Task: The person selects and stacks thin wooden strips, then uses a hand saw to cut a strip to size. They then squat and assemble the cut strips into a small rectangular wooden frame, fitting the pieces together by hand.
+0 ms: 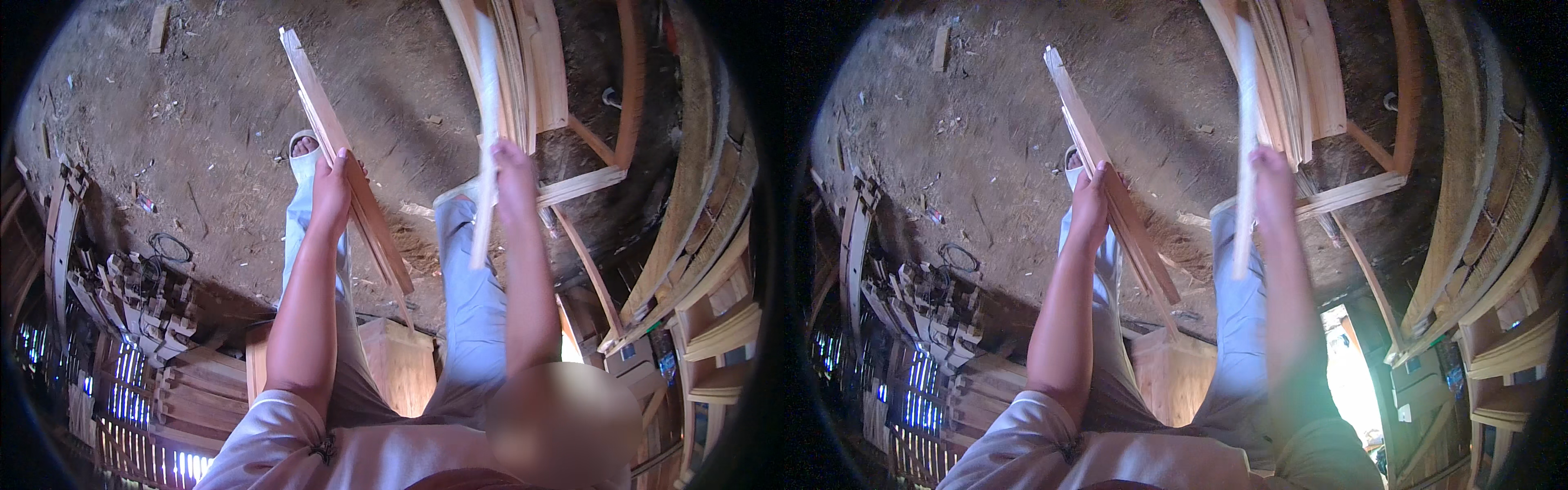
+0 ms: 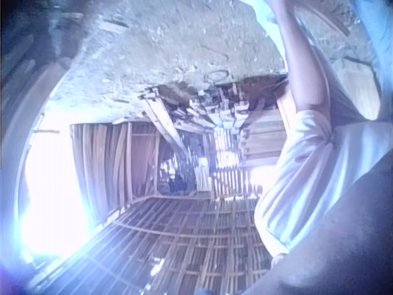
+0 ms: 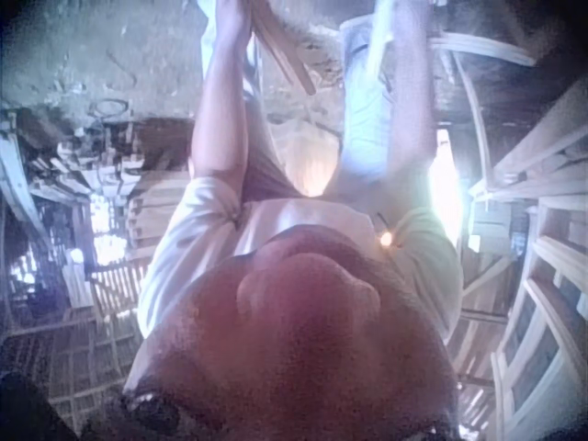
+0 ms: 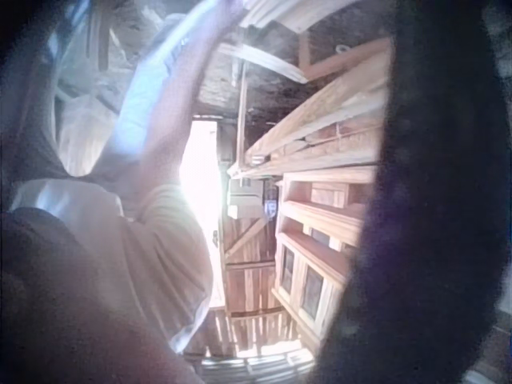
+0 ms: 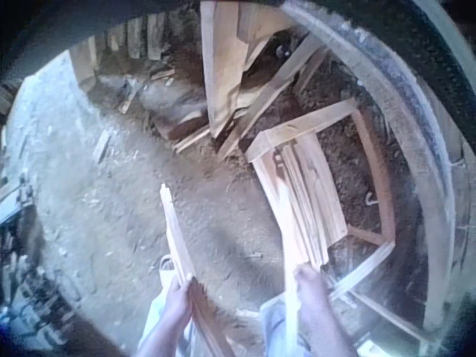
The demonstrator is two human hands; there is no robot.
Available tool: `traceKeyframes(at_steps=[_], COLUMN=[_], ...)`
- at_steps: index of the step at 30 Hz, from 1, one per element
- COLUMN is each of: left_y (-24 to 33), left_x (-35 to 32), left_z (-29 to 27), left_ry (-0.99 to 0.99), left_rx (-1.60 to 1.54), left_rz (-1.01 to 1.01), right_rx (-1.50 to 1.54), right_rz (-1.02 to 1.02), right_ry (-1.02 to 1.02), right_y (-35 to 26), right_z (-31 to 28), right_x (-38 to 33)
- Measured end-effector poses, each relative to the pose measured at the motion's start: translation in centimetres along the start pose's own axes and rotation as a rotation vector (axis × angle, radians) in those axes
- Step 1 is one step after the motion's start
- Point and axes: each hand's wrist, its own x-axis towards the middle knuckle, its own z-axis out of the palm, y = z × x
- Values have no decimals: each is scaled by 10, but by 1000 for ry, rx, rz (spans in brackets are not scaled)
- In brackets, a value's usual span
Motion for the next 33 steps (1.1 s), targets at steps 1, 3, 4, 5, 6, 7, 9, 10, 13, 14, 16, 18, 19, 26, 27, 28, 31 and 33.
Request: traceKeyframes(at_steps=[1,3,4,5,6,7,9,10,13,14,16,18,19,26,27,28,31,33], left_y=[0,-1,-3,-3,-4,-4,-2,-1,-3,-4,-1,0,1,12,14,16,17,14], left_x=[0,0,1,1,-1,-1,-1,-1,-1,2,1,2,2,3,3,3,3,3], left_z=[2,3,4,3,3,4,5,5,6,6,9,11,10,6,4,2,2,0], left_ry=[-3,-3,-10,-11,-14,-25,-19,-8,-1,8,1,-24,-29,-43,-33,-24,-53,-48], left_rx=[-6,-14,-12,-15,-13,-6,-3,-5,16,27,20,-7,-2,-51,-41,-30,-17,-21], left_rz=[-25,-60,-75,-88,-95,-103,-111,-117,-106,-98,-102,-107,-113,-159,-160,-162,-163,-153], right_rx=[-28,7,20,-50,-118,-150,-218,-245,-286,-271,-242,-317,-354,-462,-496,-530,-565,-566], right_rz=[-5,-90,-142,-137,-132,-156,-213,-212,-261,-240,-199,-296,-343,-277,-281,-284,-324,-323], right_ry=[-4,-5,12,15,15,-31,-149,-127,-100,-91,-66,-36,-27,70,84,99,129,126], right_y=[-15,-45,-52,-63,-72,-73,-77,-82,-79,-72,-55,-30,-22,21,20,20,37,34], right_z=[-19,-39,-51,-56,-60,-68,-67,-58,-44,-36,-26,-22,-17,-5,0,5,-7,1], right_x=[21,57,82,102,120,141,173,180,207,216,228,238,238,241,238,237,246,244])
